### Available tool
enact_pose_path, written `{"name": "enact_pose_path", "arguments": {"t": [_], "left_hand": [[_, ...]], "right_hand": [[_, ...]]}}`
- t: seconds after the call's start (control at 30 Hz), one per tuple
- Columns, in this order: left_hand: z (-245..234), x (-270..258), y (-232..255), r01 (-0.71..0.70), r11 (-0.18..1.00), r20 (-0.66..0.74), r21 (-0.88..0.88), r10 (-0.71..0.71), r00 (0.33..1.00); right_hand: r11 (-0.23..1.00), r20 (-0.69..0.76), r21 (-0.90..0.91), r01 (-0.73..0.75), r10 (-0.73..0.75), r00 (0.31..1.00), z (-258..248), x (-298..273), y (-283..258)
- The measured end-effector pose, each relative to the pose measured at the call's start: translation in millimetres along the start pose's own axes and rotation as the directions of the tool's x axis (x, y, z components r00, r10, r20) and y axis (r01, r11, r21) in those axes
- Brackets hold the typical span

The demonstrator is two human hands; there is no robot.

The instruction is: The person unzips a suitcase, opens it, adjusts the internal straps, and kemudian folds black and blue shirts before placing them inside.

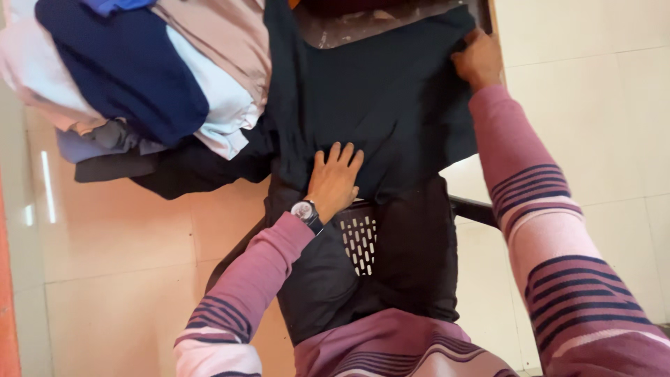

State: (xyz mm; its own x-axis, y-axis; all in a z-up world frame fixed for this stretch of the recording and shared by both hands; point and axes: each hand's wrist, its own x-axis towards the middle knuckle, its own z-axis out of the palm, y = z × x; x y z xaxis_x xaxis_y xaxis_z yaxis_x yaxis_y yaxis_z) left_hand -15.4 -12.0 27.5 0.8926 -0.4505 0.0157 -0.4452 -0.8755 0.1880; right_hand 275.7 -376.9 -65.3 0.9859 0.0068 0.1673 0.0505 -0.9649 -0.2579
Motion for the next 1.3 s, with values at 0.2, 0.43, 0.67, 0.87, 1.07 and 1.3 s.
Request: {"name": "enact_pose_path", "arguments": {"t": [0.2, 0.43, 0.67, 0.87, 1.07, 1.3], "left_hand": [[5.9, -1.0, -6.3, 0.031, 0.999, 0.058, 0.031, -0.033, 0.998], [-13.4, 14.4, -42.5, 0.124, 0.989, -0.225, -0.076, -0.139, 0.964], [8.6, 13.5, -84.9, 0.383, 0.923, -0.021, 0.018, -0.383, 0.924], [11.6, 13.9, -80.9, 0.423, 0.905, 0.137, 0.035, -0.424, 0.895], [9.8, 15.2, -90.4, 0.473, 0.881, 0.169, -0.019, -0.464, 0.870], [11.7, 17.7, -89.7, 0.493, 0.870, 0.209, -0.028, -0.477, 0.854]], "right_hand": [[0.954, -0.117, -0.299, 0.026, -0.064, 0.991, -27.0, 0.9, -49.7], [0.895, 0.131, 0.275, 0.353, -0.398, 0.908, -39.3, 43.0, -165.7], [0.586, 0.038, 0.762, 0.275, -0.465, 0.884, 34.2, 128.0, -316.3], [0.756, 0.165, 0.057, 0.652, -0.651, 0.741, 96.5, 204.3, -410.6], [0.864, 0.199, 0.467, 0.188, -0.310, 0.930, 76.4, 192.5, -434.0], [-0.220, -0.185, 0.958, 0.183, 0.010, 0.983, -11.7, 88.4, -316.9]]}}
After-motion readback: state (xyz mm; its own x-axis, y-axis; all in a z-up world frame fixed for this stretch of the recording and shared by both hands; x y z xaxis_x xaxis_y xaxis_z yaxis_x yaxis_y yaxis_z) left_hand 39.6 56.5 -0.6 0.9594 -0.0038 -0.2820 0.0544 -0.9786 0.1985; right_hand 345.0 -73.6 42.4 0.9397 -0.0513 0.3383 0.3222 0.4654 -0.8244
